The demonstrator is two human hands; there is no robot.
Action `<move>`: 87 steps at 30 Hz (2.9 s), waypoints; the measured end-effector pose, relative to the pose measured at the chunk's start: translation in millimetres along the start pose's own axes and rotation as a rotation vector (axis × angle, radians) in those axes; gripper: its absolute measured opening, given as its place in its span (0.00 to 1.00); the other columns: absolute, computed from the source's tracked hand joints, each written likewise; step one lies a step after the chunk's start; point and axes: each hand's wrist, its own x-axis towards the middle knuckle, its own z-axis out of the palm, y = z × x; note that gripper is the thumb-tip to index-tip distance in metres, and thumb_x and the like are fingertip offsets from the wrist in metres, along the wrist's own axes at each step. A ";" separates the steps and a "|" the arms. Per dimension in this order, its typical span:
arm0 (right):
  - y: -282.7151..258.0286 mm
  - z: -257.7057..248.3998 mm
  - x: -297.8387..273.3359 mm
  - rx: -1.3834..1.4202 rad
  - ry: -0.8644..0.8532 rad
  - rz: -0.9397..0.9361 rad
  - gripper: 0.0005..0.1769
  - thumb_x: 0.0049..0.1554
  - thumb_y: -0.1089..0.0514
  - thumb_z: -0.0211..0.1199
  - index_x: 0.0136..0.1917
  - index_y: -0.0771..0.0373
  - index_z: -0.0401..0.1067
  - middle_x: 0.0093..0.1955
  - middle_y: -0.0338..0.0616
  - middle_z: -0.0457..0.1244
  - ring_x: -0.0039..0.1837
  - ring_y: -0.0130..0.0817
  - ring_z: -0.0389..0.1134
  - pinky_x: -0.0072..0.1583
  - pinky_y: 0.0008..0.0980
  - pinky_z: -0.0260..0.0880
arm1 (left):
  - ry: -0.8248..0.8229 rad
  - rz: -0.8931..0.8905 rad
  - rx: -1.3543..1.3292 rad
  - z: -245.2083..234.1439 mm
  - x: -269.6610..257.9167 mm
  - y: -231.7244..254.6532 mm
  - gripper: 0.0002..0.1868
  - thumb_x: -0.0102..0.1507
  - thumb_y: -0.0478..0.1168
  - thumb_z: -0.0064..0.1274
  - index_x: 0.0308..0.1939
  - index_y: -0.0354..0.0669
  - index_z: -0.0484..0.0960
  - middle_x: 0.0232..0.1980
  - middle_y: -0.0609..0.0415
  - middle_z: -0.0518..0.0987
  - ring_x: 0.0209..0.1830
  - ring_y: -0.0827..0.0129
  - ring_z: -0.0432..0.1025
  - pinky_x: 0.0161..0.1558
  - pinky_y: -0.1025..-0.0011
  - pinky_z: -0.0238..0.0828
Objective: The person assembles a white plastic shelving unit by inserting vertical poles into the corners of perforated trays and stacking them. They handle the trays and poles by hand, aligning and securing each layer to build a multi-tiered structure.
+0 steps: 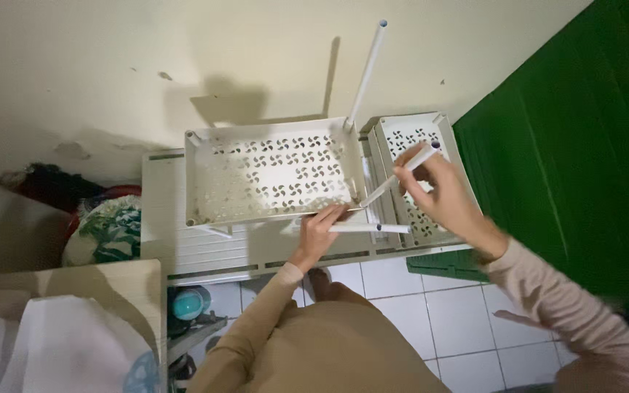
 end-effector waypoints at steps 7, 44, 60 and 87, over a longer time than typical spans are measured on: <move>-54.1 -32.1 29.7 -0.181 -0.171 -0.193 0.16 0.57 0.62 0.68 0.55 0.69 0.69 0.48 0.46 0.67 0.47 0.36 0.73 0.48 0.32 0.76 | -0.079 -0.014 -0.015 -23.1 14.2 15.1 0.26 0.49 0.26 0.61 0.53 0.35 0.86 0.51 0.45 0.85 0.44 0.57 0.82 0.46 0.66 0.81; -43.8 -2.1 101.8 -1.161 -1.075 0.172 0.07 0.54 0.59 0.63 0.44 0.62 0.79 0.42 0.49 0.71 0.44 0.47 0.74 0.47 0.42 0.76 | -0.048 0.074 0.018 0.7 2.2 -5.4 0.15 0.61 0.36 0.62 0.52 0.36 0.84 0.53 0.44 0.85 0.50 0.57 0.82 0.49 0.66 0.80; -85.8 -4.8 68.7 -1.544 -1.344 -0.770 0.07 0.55 0.63 0.64 0.35 0.62 0.76 0.42 0.44 0.68 0.49 0.36 0.70 0.48 0.33 0.71 | -0.073 0.131 0.078 -12.2 10.5 4.8 0.12 0.61 0.34 0.65 0.48 0.36 0.85 0.53 0.47 0.84 0.54 0.59 0.81 0.53 0.67 0.80; -64.1 -0.2 60.4 -1.561 -1.253 -0.761 0.08 0.54 0.66 0.64 0.34 0.60 0.78 0.35 0.43 0.66 0.40 0.30 0.70 0.41 0.29 0.70 | -0.054 -0.003 -0.137 -17.3 12.7 11.3 0.16 0.62 0.36 0.62 0.52 0.31 0.83 0.48 0.44 0.84 0.40 0.60 0.82 0.40 0.68 0.82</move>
